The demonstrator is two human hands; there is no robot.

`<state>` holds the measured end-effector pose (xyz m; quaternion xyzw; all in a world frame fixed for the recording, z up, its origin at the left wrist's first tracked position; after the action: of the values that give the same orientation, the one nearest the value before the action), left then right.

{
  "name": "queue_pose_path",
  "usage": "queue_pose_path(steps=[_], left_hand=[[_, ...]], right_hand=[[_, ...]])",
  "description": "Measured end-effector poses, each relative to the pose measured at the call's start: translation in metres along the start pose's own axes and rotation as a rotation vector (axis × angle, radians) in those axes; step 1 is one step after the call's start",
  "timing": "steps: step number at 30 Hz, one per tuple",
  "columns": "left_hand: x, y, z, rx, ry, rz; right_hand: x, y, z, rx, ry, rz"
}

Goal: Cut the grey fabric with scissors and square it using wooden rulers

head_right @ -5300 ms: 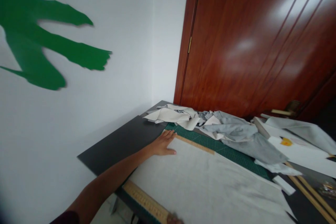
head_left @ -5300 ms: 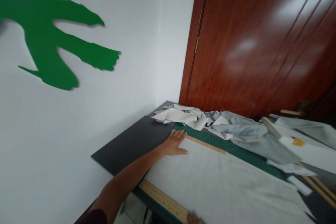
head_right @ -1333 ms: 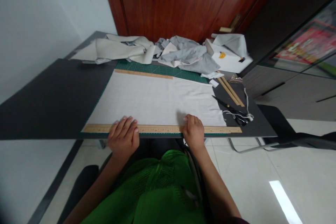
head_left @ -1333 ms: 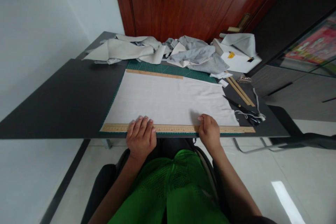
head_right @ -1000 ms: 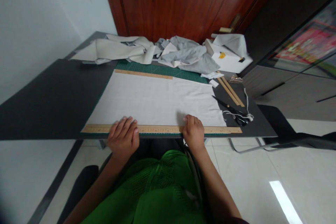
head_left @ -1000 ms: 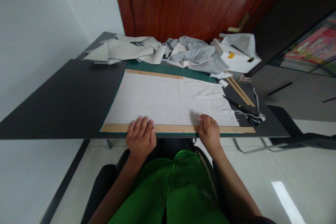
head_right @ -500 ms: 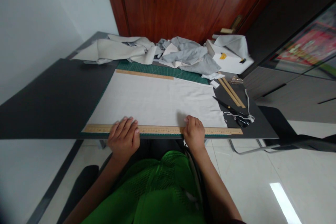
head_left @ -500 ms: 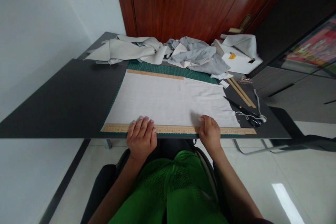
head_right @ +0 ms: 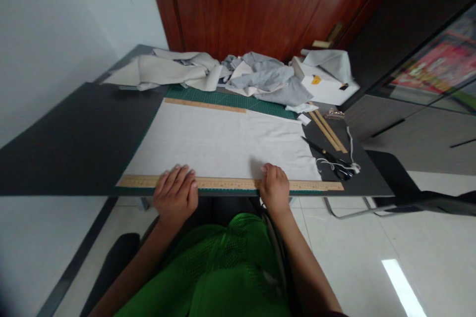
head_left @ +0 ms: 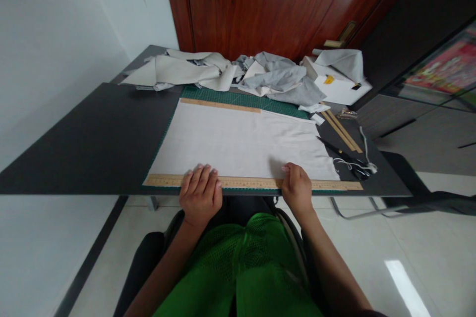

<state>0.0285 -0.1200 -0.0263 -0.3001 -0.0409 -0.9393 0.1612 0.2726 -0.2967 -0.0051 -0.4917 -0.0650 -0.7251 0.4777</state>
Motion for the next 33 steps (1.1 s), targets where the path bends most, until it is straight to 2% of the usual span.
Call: queue_pose_path(steps=[13,20,33], left_hand=[[-0.002,-0.001,-0.002,0.019,-0.012,-0.017],[0.004,0.003,-0.004,-0.052,-0.017,0.05],[0.001,0.007,-0.016,-0.009,-0.026,0.04]], right_hand=[[-0.001,0.001,0.001,-0.011,0.012,-0.023],[0.004,0.0,-0.003,0.028,0.019,-0.002],[0.006,0.005,-0.008,0.033,-0.008,-0.014]])
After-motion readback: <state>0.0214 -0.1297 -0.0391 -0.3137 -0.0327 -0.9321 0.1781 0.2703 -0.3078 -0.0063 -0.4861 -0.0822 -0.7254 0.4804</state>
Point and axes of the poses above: each hand's wrist, its own z-axis towards the middle knuckle, its own x-axis out of the back of the hand, y = z × x, the point moved 2 cm from there along z, towards the middle knuckle, and after that the axes turned 12 degrees about -x, right-handed, at the moved point
